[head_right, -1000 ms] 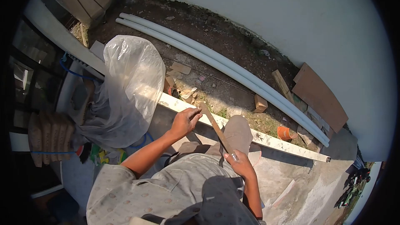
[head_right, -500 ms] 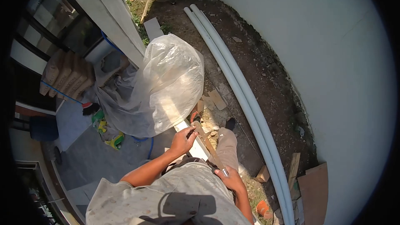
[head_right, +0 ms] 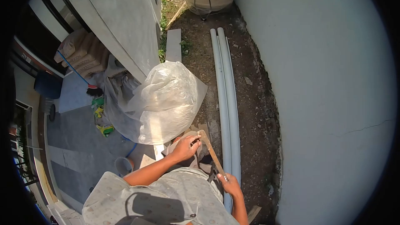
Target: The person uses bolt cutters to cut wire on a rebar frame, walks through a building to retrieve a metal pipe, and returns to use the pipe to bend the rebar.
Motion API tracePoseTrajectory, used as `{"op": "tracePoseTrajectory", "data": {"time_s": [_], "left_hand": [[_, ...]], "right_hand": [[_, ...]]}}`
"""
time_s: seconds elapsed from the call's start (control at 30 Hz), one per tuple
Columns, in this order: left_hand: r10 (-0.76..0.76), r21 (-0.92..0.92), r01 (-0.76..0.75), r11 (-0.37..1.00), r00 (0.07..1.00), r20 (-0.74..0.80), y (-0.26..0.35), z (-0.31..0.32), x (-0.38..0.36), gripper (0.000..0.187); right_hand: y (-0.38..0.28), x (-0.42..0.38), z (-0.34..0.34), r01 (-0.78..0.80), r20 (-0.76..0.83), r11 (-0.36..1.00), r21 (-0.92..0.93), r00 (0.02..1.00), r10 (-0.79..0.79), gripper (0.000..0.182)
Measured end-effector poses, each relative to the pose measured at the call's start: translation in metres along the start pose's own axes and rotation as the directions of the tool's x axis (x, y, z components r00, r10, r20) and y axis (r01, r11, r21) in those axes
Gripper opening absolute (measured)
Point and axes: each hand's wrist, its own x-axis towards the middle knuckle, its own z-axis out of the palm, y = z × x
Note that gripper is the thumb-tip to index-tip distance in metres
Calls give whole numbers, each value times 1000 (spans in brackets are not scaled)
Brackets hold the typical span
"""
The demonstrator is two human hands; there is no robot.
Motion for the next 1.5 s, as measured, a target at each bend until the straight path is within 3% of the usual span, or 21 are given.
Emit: {"op": "tracePoseTrajectory", "data": {"time_s": [0.07, 0.17, 0.27, 0.3, 0.33, 0.43, 0.5, 0.53, 0.7, 0.8, 0.93, 1.03, 1.2, 1.3, 1.4, 1.5], "left_hand": [[-56, 49, 58, 997, 997, -48, 11, -7, 21, 32], [-183, 22, 185, 982, 979, -91, 6, -10, 61, 34], [-158, -54, 151, 987, 973, -170, -15, -7, 116, 33], [-173, -55, 166, 985, 971, -166, -24, -6, 136, 32], [-186, -60, 178, 982, 969, -162, -32, -6, 159, 32], [-183, -88, 173, 981, 974, -132, -47, -13, 241, 31], [-185, -73, 179, 981, 979, -86, -58, -23, 299, 33], [-229, 12, 229, 973, 973, -15, -42, -43, 329, 37], [-168, 94, 165, 982, 985, 25, -35, -104, 459, 43], [-99, 125, 100, 987, 995, -14, -35, -134, 522, 48], [-165, -30, 163, 986, 985, -47, -49, -162, 592, 58], [-316, -177, 305, 936, 948, -37, -68, -187, 649, 61], [-407, -229, 371, 900, 903, -135, -117, -250, 764, 63], [-470, -269, 419, 867, 867, -166, -124, -297, 832, 64], [-470, -241, 422, 874, 860, -200, -117, -357, 894, 59], [-522, -319, 436, 841, 810, -267, -138, -394, 940, 52]], "right_hand": [[-32, 17, -15, -67, 63, 998, -3, 996, 67, 38], [-48, 67, -32, 56, 78, 993, -105, 996, -48, 38], [-82, 122, -55, 106, 88, 965, -239, 992, -87, 43], [-98, 138, -59, 135, 87, 955, -263, 989, -116, 46], [-121, 154, -67, 45, 109, 966, -253, 994, -18, 52], [-173, 212, -94, 111, 100, 940, -324, 992, -82, 51], [-226, 248, -113, 67, 83, 923, -378, 996, -38, 54], [-247, 258, -120, 45, 92, 918, -393, 996, -9, 55], [-362, 347, -152, 115, 70, 884, -453, 993, -93, 55], [-447, 376, -161, 33, 100, 906, -423, 995, 11, 54], [-496, 459, -165, 116, 141, 912, -394, 988, -65, 47], [-557, 520, -151, 209, 193, 901, -380, 971, -143, 43], [-703, 635, -143, 294, 327, 836, -464, 934, -147, 48], [-791, 693, -142, 345, 385, 713, -611, 916, -114, 48], [-856, 751, -141, 410, 427, 701, -584, 889, -164, 48], [-900, 820, -135, 342, 386, 762, -550, 913, -131, 49]]}}
